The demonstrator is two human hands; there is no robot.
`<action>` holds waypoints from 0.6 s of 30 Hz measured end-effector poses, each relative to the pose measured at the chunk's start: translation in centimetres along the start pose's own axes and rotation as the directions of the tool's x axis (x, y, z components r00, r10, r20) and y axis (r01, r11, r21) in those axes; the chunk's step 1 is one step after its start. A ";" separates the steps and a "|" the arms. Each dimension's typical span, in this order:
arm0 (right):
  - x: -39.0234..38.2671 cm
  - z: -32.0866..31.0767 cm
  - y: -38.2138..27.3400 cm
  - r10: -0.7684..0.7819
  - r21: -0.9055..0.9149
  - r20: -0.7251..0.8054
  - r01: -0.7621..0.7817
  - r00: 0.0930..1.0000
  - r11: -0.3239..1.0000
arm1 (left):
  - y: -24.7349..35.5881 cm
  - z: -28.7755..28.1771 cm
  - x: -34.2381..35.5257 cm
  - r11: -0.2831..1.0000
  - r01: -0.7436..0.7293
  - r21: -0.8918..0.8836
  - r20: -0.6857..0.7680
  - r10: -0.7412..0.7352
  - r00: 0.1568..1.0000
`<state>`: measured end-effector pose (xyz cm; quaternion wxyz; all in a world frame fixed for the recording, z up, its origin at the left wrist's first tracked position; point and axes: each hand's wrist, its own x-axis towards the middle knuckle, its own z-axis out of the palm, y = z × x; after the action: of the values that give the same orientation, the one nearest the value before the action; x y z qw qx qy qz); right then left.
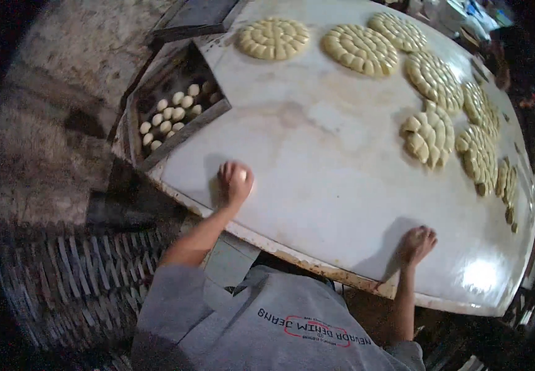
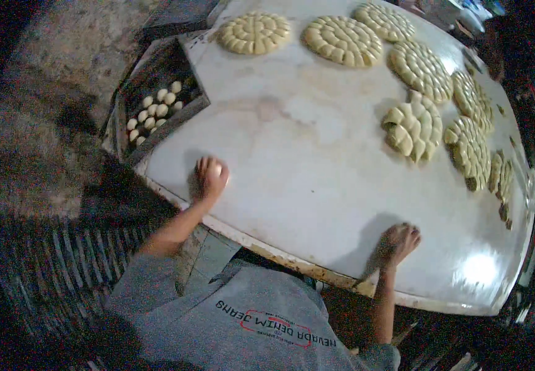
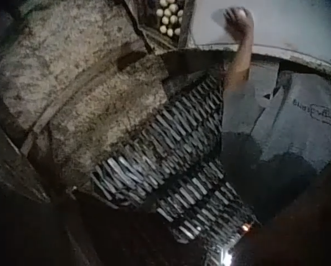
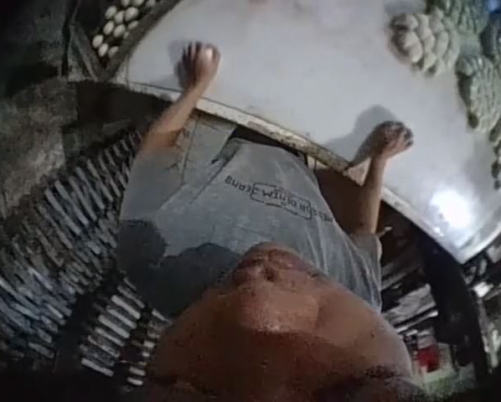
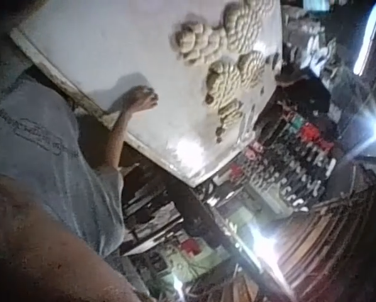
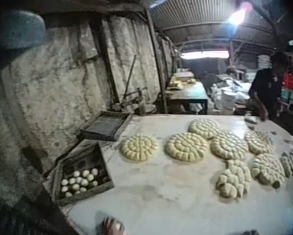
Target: Shape bread dough into small balls and place them in a baking tray, while other dough pieces are arranged on the table.
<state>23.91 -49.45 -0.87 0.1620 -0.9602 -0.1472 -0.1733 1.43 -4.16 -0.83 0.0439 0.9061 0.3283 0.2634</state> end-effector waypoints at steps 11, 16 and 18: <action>-1.5 1.7 -6.4 -0.151 0.094 0.002 0.151 0.988 0.984 | 1.2 -2.1 -1.9 0.925 -0.159 -0.346 0.099 0.205 0.974; 3.1 4.1 -5.1 0.102 -0.209 -0.102 -0.122 0.990 0.970 | 0.8 4.6 6.3 0.924 -0.001 -0.383 0.095 0.041 0.995; 3.8 5.1 -7.9 0.448 -0.267 -0.005 -0.433 0.894 0.861 | 2.9 5.0 7.1 0.944 0.066 -0.323 0.353 0.055 0.934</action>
<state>26.09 -39.57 -1.86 0.0653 -0.9857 0.0957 -0.1221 10.18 -1.60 -1.20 0.2543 0.9176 0.2688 0.1455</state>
